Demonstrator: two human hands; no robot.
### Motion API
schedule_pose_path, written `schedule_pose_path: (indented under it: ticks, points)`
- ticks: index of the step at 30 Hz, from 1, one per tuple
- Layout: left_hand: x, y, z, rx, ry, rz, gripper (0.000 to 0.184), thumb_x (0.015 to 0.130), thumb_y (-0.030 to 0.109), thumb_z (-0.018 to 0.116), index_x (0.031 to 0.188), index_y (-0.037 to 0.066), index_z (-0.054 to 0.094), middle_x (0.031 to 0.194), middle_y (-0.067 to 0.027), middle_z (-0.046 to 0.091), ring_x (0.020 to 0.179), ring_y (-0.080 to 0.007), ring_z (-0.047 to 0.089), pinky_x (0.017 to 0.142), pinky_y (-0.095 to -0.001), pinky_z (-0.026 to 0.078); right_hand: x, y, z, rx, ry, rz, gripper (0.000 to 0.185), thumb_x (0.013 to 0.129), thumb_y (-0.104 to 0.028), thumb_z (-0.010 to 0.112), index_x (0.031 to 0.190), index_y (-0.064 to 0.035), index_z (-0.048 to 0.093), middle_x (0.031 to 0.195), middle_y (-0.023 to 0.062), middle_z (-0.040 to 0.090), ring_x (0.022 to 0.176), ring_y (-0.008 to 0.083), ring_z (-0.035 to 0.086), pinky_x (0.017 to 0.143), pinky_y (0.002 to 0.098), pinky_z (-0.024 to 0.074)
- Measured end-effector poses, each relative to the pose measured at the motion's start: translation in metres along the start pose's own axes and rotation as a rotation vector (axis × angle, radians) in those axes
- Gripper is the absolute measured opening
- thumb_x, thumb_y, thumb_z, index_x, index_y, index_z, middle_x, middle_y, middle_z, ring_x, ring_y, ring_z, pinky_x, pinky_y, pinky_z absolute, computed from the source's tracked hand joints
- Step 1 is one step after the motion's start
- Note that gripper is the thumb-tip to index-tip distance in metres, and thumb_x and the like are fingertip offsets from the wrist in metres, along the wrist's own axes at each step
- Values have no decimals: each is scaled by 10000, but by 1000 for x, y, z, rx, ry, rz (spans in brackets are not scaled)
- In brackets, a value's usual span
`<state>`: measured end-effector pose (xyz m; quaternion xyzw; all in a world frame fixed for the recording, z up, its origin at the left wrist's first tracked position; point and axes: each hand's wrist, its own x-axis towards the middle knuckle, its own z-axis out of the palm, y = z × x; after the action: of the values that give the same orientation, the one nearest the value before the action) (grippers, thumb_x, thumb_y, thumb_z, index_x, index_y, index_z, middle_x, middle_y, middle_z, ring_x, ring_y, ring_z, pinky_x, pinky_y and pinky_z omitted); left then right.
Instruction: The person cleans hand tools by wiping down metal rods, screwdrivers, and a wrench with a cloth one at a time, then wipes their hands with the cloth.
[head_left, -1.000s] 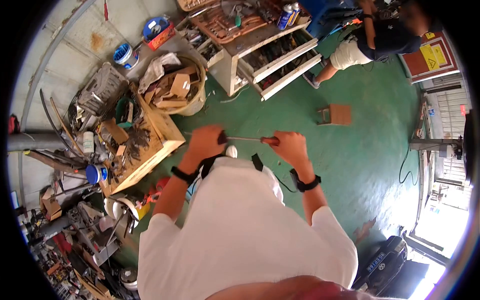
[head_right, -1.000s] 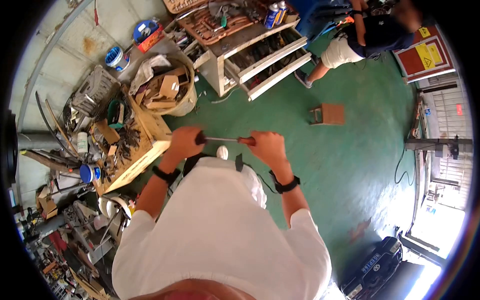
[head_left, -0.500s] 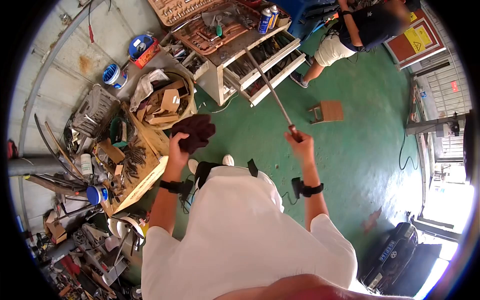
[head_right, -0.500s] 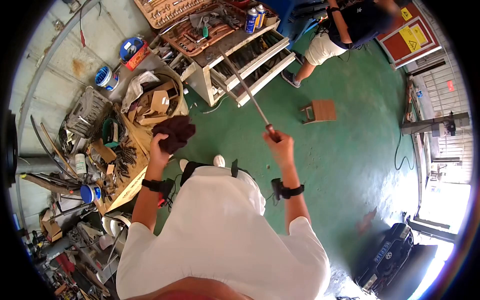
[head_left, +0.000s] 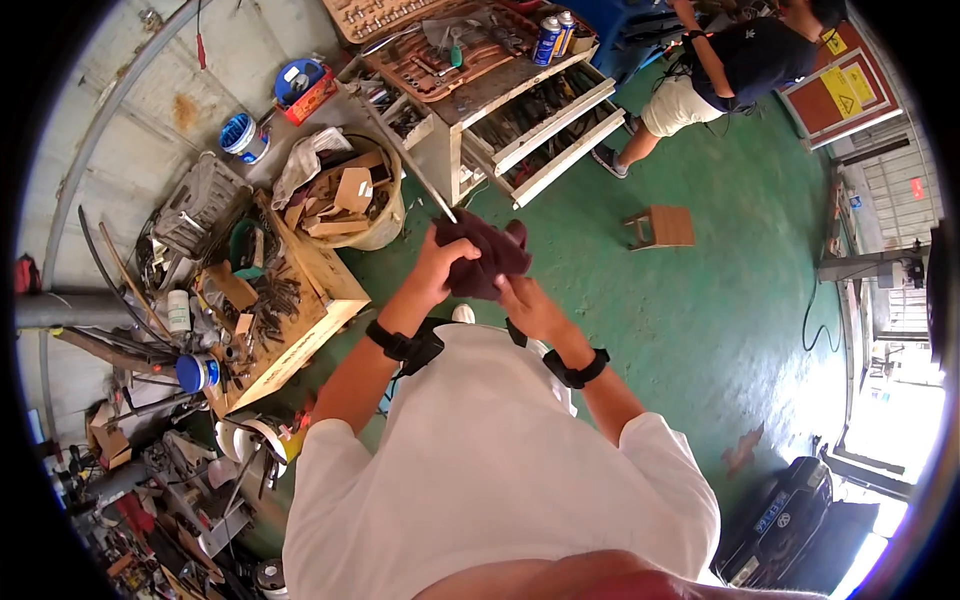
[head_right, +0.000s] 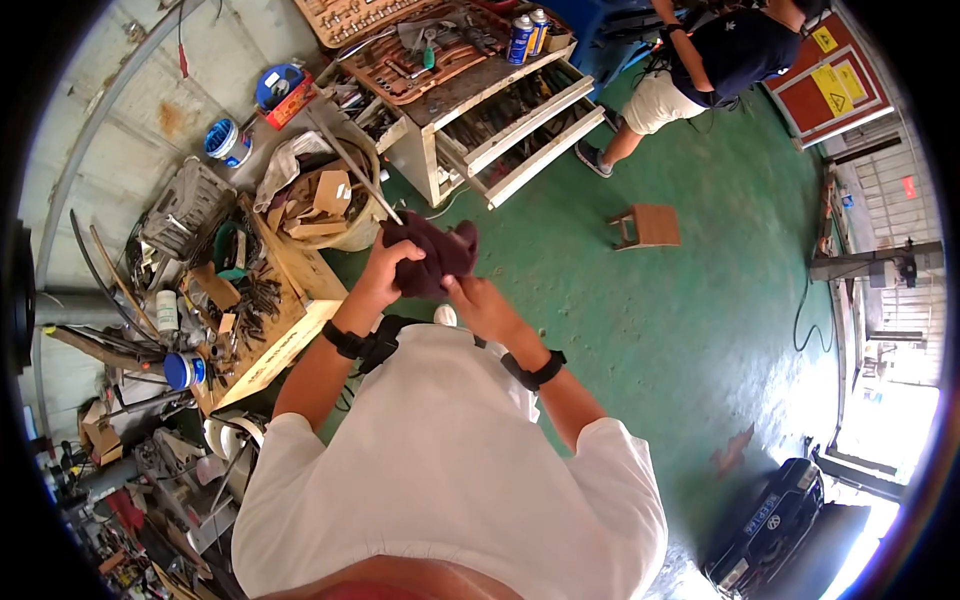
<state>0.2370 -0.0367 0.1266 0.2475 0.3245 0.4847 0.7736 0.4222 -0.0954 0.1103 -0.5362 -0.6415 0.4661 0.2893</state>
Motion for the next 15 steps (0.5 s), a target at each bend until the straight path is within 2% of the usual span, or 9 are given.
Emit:
schedule_pose_path:
  ticks: [2,4,5,7,8,10,11,13,15]
  points:
    - [-2,5,1,100,-10,53,316,719,-2,668,1031,5,614,965,-83,667,855,-163,635,777,-321,535,1,14,2,-108,-64,-96,399,1024,-290,495,806,37,562,696,212,580,630,360,576,604,444,448]
    - [-4,8,0,363,-79,124,209,696,9,659,904,-10,645,873,-59,675,756,-140,605,733,-303,514,0,5,-6,-233,23,-299,236,939,-198,600,838,15,605,785,200,632,681,373,584,618,445,466]
    - [0,7,-5,468,-161,151,310,697,-10,634,1007,-28,625,885,-76,669,774,-151,617,752,-290,513,1,-4,-12,-232,15,-302,236,939,-198,600,838,15,605,785,200,632,681,373,584,618,445,466]
    - [-13,25,16,653,-124,165,270,702,5,637,970,-28,635,838,-67,660,755,-137,604,735,-283,506,2,-30,-27,-301,403,-358,79,826,-98,669,873,-38,649,848,139,660,740,341,613,643,431,497]
    - [-18,30,24,839,-96,173,232,706,21,641,933,-28,645,792,-57,651,735,-122,590,719,-275,499,-2,-47,-39,-298,396,-362,79,826,-98,669,873,-38,649,848,139,660,740,341,613,643,431,497]
    - [-22,30,27,964,-117,282,251,707,95,680,939,1,655,752,-85,665,689,-183,637,682,-319,508,-8,-85,-67,-578,255,-633,113,780,-50,689,888,-75,668,900,86,674,790,302,644,672,407,525]
    - [-25,33,30,1198,-141,277,258,701,131,696,928,16,654,768,-106,674,707,-244,653,670,-356,512,-8,-105,-75,-579,255,-638,113,780,-50,689,888,-75,668,900,86,674,790,302,644,672,407,525]
    - [-24,30,27,1562,-186,322,267,703,211,724,914,53,680,804,-104,705,738,-339,682,679,-415,527,-11,-133,-84,-850,295,-908,202,759,-99,779,920,-66,661,869,80,658,774,286,659,648,361,529]
    - [-22,28,25,1692,-233,428,275,695,204,727,922,58,674,788,-99,692,727,-326,677,695,-413,514,13,-123,-78,-915,310,-936,171,787,-156,766,889,-74,655,823,73,647,742,277,651,621,360,525]
